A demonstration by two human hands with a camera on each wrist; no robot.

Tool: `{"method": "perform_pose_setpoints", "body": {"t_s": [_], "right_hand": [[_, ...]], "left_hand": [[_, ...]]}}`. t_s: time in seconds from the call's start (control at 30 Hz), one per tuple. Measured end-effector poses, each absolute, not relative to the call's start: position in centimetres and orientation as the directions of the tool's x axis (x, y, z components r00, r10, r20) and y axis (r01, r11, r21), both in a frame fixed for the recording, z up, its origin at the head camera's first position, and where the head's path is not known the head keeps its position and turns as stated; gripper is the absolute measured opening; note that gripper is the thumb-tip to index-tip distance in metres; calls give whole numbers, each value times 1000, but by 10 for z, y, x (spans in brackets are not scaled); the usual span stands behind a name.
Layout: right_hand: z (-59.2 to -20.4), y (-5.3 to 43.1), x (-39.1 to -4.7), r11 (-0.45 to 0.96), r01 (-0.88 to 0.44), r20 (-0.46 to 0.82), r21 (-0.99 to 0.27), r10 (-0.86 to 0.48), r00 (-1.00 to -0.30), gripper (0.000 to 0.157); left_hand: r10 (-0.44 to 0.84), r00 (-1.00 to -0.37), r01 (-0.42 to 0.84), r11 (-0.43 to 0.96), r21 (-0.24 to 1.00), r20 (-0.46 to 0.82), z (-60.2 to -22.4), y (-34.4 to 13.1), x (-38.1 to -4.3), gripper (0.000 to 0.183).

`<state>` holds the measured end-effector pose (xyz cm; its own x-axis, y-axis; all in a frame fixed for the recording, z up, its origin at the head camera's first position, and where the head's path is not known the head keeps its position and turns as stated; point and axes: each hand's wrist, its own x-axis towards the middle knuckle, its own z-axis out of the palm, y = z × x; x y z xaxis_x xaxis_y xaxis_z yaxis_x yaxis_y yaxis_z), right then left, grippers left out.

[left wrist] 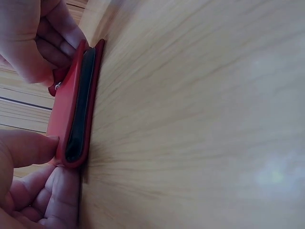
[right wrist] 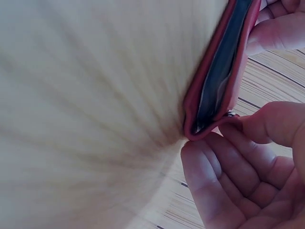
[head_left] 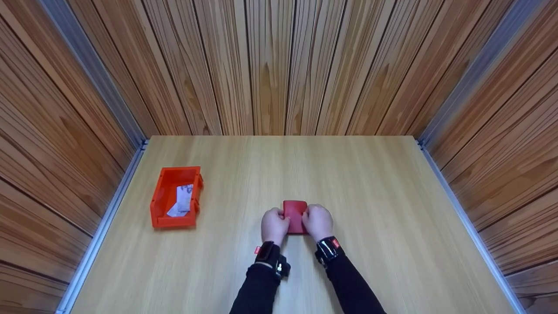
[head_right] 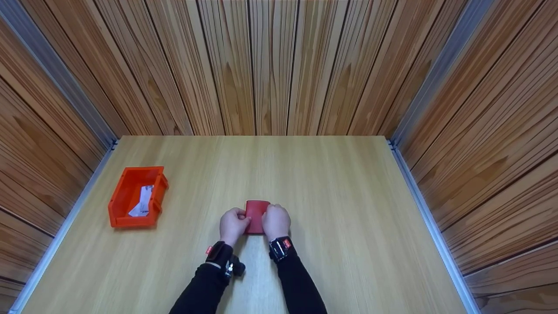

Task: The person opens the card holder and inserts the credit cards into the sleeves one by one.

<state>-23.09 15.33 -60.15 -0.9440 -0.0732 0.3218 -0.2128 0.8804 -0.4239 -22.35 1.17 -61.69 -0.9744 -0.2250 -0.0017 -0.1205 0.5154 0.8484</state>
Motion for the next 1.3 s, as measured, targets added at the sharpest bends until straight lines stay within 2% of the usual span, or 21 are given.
{"method": "perform_pose_setpoints", "body": {"t_s": [0.37,0.6,0.77,0.97,1.3], "right_hand": [[-602,156,-231,865,-204,309,-458,-60,-949,23],[-603,163,-233,814,-137,237,-564,0,-972,17],[-602,165,-232,803,-161,264,-574,-5,-964,15],[-601,167,-231,789,-124,220,-601,14,-975,14],[-598,172,-231,786,-72,176,-614,48,-983,11]], "left_hand": [[-232,-972,-164,517,840,-47,-614,12,-224,15],[-247,-966,-204,526,825,-81,-614,13,-224,16],[-235,-970,-181,540,822,-59,-615,12,-224,16],[-237,-971,-164,541,825,-37,-616,12,-223,17],[-247,-965,-209,526,825,-87,-615,14,-224,16]]}}
